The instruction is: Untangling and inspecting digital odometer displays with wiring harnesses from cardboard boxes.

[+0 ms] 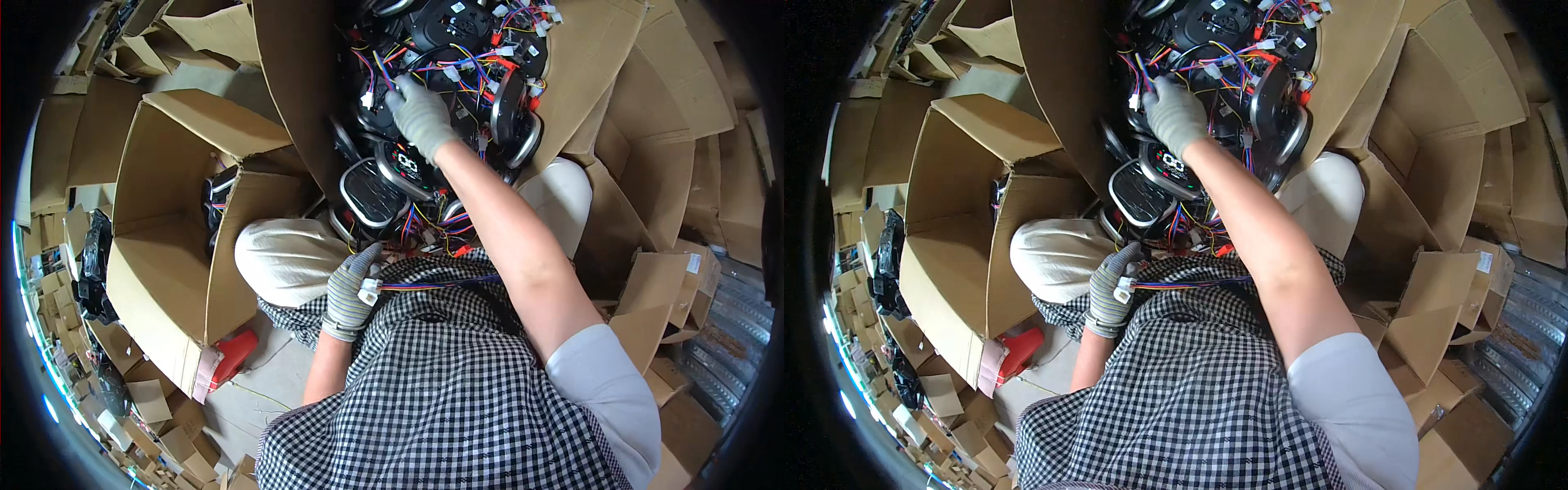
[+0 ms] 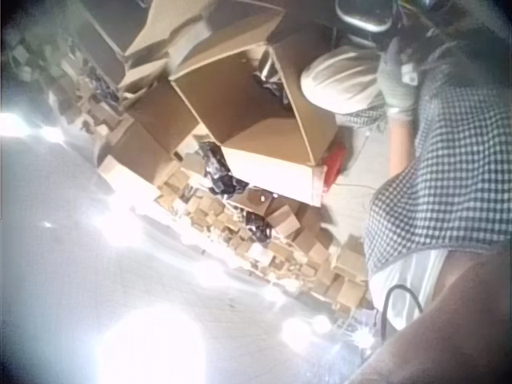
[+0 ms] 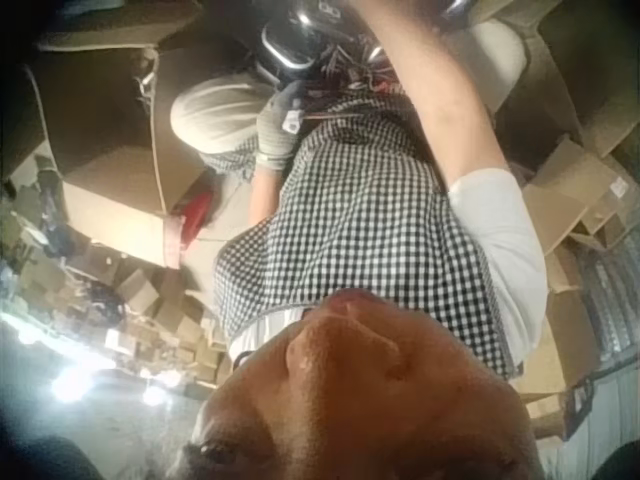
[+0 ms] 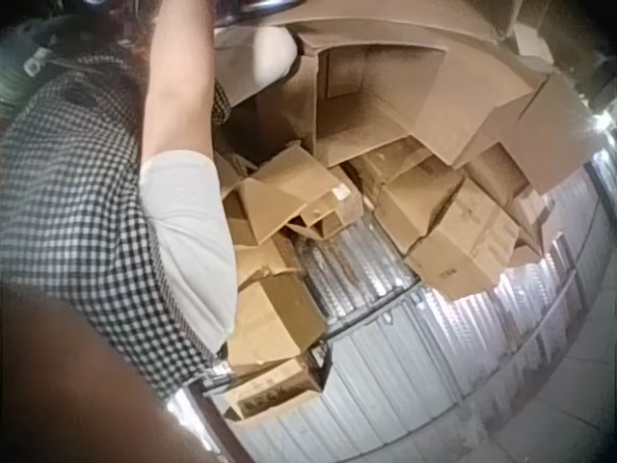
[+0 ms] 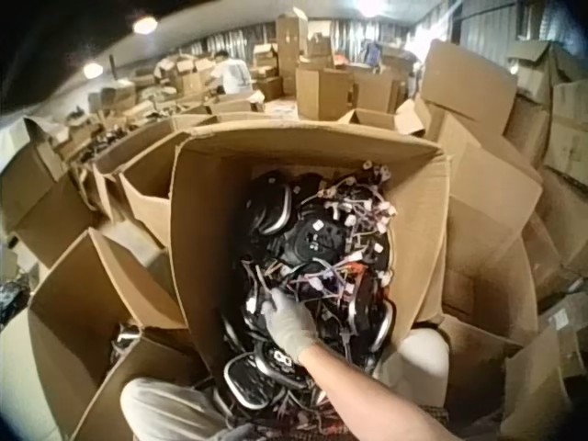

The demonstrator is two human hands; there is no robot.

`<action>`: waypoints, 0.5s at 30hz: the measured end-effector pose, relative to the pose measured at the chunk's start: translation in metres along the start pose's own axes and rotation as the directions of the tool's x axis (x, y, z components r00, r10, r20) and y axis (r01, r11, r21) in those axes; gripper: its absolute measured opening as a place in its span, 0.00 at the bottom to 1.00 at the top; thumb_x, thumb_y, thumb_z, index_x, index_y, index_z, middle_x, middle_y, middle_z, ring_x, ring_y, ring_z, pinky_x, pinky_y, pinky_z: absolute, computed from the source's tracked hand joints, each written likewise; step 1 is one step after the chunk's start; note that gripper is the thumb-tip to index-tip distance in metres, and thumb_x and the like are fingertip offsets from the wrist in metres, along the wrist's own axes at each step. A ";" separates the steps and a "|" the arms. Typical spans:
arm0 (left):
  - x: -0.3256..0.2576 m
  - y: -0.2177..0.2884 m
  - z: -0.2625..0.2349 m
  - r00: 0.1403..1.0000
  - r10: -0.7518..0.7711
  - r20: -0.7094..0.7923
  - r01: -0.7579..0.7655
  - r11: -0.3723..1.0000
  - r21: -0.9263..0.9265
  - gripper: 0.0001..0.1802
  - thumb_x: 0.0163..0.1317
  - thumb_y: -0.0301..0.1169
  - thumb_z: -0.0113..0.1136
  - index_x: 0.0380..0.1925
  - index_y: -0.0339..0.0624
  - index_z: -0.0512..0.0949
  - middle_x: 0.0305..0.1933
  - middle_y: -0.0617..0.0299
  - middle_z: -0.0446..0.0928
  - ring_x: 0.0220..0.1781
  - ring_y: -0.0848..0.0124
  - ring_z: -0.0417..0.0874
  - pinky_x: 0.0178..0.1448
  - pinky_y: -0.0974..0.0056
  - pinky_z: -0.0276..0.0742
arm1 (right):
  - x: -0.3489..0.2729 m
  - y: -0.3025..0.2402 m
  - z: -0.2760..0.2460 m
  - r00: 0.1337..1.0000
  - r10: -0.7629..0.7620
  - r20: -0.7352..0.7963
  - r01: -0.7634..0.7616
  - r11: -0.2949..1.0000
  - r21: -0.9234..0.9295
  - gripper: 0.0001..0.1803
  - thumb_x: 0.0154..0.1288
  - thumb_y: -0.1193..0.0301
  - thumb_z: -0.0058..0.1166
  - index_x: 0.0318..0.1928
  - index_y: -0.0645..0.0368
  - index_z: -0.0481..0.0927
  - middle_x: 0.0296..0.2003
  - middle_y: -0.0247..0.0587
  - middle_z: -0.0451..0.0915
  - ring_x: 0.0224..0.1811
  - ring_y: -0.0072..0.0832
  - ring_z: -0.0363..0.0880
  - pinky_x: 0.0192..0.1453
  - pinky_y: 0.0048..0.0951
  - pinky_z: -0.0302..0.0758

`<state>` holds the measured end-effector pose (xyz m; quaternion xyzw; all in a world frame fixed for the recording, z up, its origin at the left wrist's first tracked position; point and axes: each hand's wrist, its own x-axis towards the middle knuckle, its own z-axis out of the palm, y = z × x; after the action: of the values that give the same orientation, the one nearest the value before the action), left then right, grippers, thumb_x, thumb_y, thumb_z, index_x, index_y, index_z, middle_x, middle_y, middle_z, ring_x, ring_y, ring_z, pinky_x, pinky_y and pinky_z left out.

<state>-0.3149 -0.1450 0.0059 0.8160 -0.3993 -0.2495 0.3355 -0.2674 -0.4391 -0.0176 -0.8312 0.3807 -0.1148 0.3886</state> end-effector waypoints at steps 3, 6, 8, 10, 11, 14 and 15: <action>0.004 -0.004 0.001 0.957 0.195 -0.215 -0.184 0.980 0.071 0.20 0.57 0.23 0.53 0.52 0.41 0.74 0.39 0.54 0.80 0.38 0.62 0.81 0.44 0.61 0.76 | -0.062 -0.030 -0.027 0.973 -0.208 0.105 0.212 0.977 -0.032 0.24 0.63 0.57 0.49 0.59 0.47 0.69 0.32 0.47 0.81 0.33 0.44 0.81 0.39 0.43 0.75; 0.030 0.014 -0.011 0.838 0.390 -0.382 -0.269 0.904 0.333 0.20 0.62 0.31 0.48 0.53 0.37 0.71 0.53 0.47 0.74 0.52 0.53 0.75 0.55 0.53 0.71 | -0.116 -0.026 -0.036 0.862 -0.496 0.101 0.505 0.857 -0.105 0.29 0.61 0.61 0.52 0.63 0.50 0.64 0.27 0.43 0.80 0.27 0.40 0.81 0.32 0.40 0.76; 0.052 0.015 -0.017 0.785 0.523 -0.332 -0.366 0.824 0.432 0.27 0.58 0.40 0.51 0.54 0.34 0.68 0.55 0.42 0.69 0.56 0.45 0.70 0.62 0.44 0.62 | -0.139 -0.020 -0.040 0.836 -0.530 0.143 0.531 0.847 0.030 0.35 0.59 0.65 0.54 0.65 0.60 0.58 0.27 0.43 0.80 0.26 0.39 0.80 0.32 0.37 0.77; 0.063 0.024 -0.018 0.783 0.593 -0.187 -0.494 0.776 0.392 0.29 0.59 0.44 0.49 0.56 0.36 0.66 0.57 0.45 0.69 0.60 0.46 0.68 0.67 0.42 0.53 | -0.158 -0.005 -0.037 0.822 -0.555 0.125 0.523 0.824 0.218 0.36 0.59 0.63 0.54 0.65 0.60 0.58 0.28 0.47 0.80 0.28 0.42 0.81 0.35 0.38 0.78; 0.065 0.026 -0.022 0.812 0.579 -0.078 -0.534 0.789 0.303 0.30 0.58 0.44 0.49 0.57 0.37 0.67 0.56 0.47 0.70 0.60 0.48 0.68 0.68 0.43 0.54 | -0.169 -0.009 -0.050 0.825 -0.493 0.275 0.436 0.866 0.243 0.38 0.60 0.64 0.54 0.67 0.60 0.54 0.27 0.46 0.80 0.30 0.44 0.80 0.37 0.39 0.76; 0.067 0.033 -0.025 0.791 0.588 0.170 -0.612 0.765 0.202 0.26 0.53 0.41 0.56 0.53 0.45 0.74 0.47 0.55 0.76 0.55 0.55 0.74 0.65 0.48 0.61 | -0.195 0.017 -0.044 0.887 -0.389 0.247 0.190 0.797 0.574 0.39 0.64 0.62 0.53 0.69 0.61 0.50 0.27 0.41 0.78 0.27 0.31 0.80 0.36 0.31 0.75; 0.066 0.029 -0.025 0.786 0.576 0.226 -0.616 0.763 0.198 0.24 0.52 0.40 0.58 0.50 0.46 0.76 0.42 0.56 0.77 0.51 0.56 0.75 0.61 0.51 0.66 | -0.204 0.017 -0.044 0.890 -0.262 0.372 -0.097 0.689 0.718 0.37 0.67 0.60 0.50 0.69 0.60 0.50 0.27 0.35 0.76 0.26 0.22 0.76 0.35 0.26 0.74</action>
<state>-0.2753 -0.2034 0.0341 0.6616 -0.6916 -0.1361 0.2559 -0.4377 -0.3233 0.0211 -0.6314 0.1660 -0.0785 0.7534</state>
